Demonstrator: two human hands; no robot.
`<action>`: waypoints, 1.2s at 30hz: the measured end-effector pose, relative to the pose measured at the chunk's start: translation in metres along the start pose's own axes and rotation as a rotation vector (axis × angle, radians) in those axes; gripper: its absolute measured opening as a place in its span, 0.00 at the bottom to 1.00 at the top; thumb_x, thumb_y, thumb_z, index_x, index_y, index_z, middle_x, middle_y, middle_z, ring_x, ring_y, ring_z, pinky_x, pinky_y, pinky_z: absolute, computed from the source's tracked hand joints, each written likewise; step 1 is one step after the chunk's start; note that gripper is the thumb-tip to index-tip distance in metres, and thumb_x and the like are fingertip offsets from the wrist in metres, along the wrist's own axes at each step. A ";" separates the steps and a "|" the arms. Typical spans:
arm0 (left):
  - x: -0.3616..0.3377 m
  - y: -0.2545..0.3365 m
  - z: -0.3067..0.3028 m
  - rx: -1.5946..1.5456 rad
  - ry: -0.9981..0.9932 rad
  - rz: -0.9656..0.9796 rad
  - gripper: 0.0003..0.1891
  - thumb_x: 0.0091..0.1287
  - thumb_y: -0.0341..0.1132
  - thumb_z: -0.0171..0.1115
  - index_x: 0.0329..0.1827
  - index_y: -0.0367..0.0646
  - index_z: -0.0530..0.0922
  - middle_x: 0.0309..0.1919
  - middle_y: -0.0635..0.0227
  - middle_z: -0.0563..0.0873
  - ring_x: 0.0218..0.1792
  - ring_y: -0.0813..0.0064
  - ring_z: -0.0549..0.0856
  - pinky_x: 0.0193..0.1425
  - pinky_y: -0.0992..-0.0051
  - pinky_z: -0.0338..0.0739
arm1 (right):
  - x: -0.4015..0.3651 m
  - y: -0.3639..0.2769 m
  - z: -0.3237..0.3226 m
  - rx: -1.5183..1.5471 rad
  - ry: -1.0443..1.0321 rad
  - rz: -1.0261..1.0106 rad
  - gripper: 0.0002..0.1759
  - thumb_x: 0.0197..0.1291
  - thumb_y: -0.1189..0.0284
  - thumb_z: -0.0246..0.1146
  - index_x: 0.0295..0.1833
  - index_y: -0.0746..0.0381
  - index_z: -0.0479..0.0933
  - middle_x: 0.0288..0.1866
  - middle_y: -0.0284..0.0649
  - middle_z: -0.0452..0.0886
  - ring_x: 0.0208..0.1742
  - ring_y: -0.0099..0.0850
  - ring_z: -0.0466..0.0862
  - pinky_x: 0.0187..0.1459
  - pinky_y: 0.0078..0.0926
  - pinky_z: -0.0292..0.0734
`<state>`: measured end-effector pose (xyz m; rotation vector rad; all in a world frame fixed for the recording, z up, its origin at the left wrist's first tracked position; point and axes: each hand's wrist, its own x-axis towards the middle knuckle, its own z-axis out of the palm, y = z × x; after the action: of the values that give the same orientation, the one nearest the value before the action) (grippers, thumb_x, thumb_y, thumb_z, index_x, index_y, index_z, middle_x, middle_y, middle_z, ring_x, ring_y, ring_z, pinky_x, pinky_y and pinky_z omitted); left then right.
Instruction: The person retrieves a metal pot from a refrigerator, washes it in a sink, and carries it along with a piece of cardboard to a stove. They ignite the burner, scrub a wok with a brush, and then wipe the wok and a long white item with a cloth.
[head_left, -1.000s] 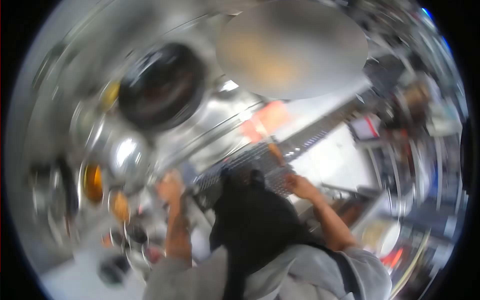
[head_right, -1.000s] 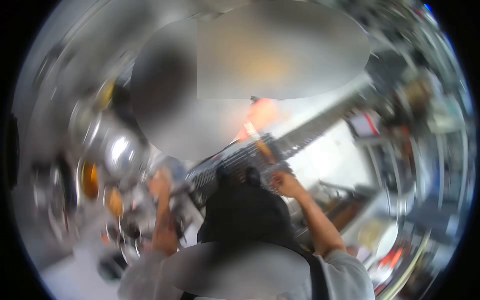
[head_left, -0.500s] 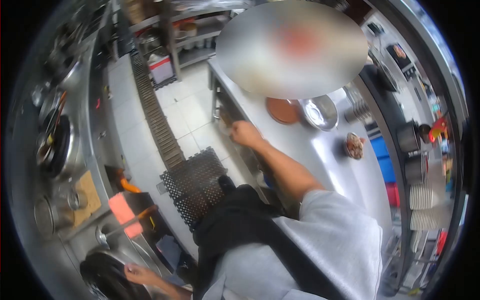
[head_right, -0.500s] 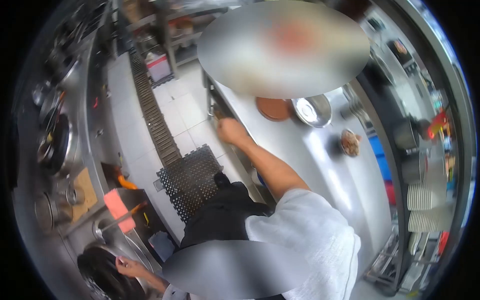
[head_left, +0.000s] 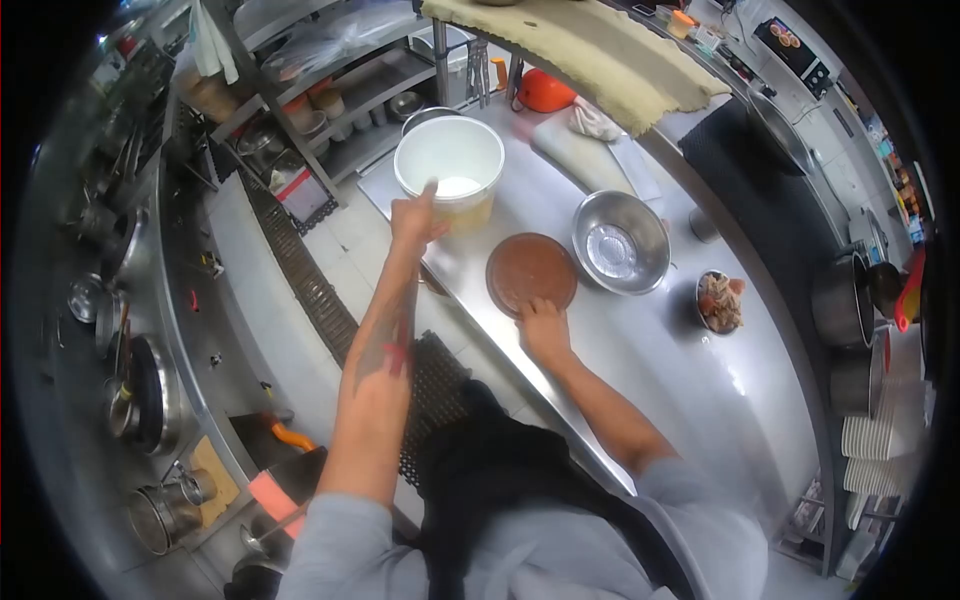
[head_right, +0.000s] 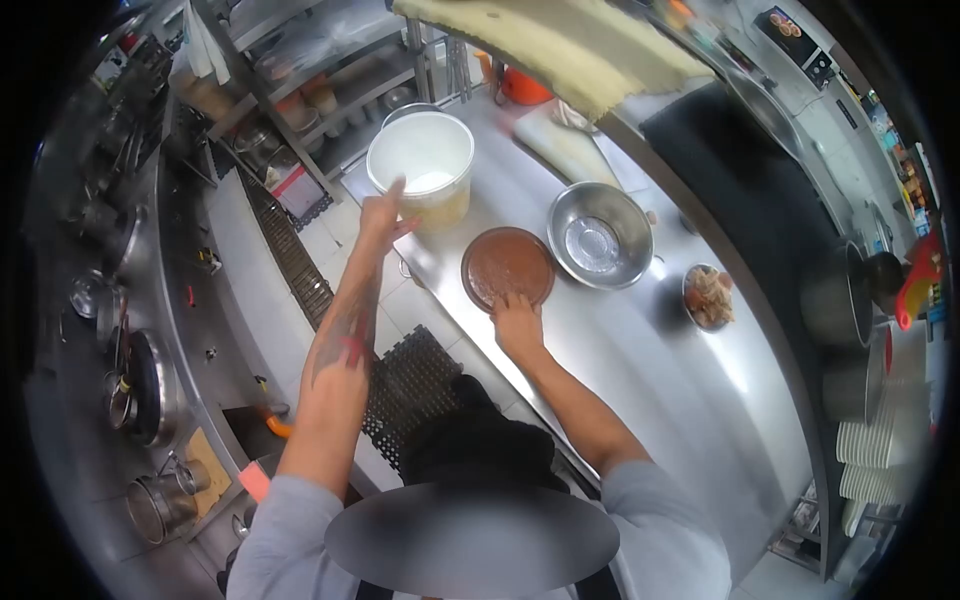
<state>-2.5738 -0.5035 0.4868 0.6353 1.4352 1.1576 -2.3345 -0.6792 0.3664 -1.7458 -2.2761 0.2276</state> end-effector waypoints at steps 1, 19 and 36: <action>0.012 -0.014 0.000 0.003 0.004 0.002 0.32 0.69 0.44 0.66 0.63 0.26 0.64 0.54 0.36 0.76 0.35 0.61 0.87 0.34 0.69 0.86 | -0.002 0.007 -0.003 -0.010 0.006 -0.006 0.12 0.61 0.69 0.63 0.48 0.62 0.79 0.48 0.45 0.79 0.56 0.42 0.77 0.51 0.50 0.70; -0.075 -0.144 -0.326 0.010 0.460 0.066 0.08 0.70 0.31 0.60 0.38 0.35 0.72 0.33 0.63 0.79 0.30 0.73 0.83 0.27 0.73 0.81 | 0.131 0.014 0.029 -0.301 0.071 -0.200 0.33 0.66 0.51 0.60 0.69 0.61 0.71 0.73 0.56 0.69 0.75 0.56 0.65 0.73 0.56 0.58; 0.170 -0.054 -0.488 -0.059 0.087 -0.067 0.10 0.68 0.35 0.67 0.44 0.42 0.75 0.35 0.70 0.82 0.33 0.79 0.82 0.34 0.77 0.76 | 0.309 -0.352 -0.045 0.603 -0.002 0.144 0.19 0.64 0.70 0.66 0.57 0.62 0.70 0.35 0.51 0.86 0.39 0.52 0.88 0.41 0.41 0.82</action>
<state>-3.0624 -0.5186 0.3118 0.4967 1.4788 1.1826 -2.7201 -0.4760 0.5428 -1.5655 -1.8097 0.8436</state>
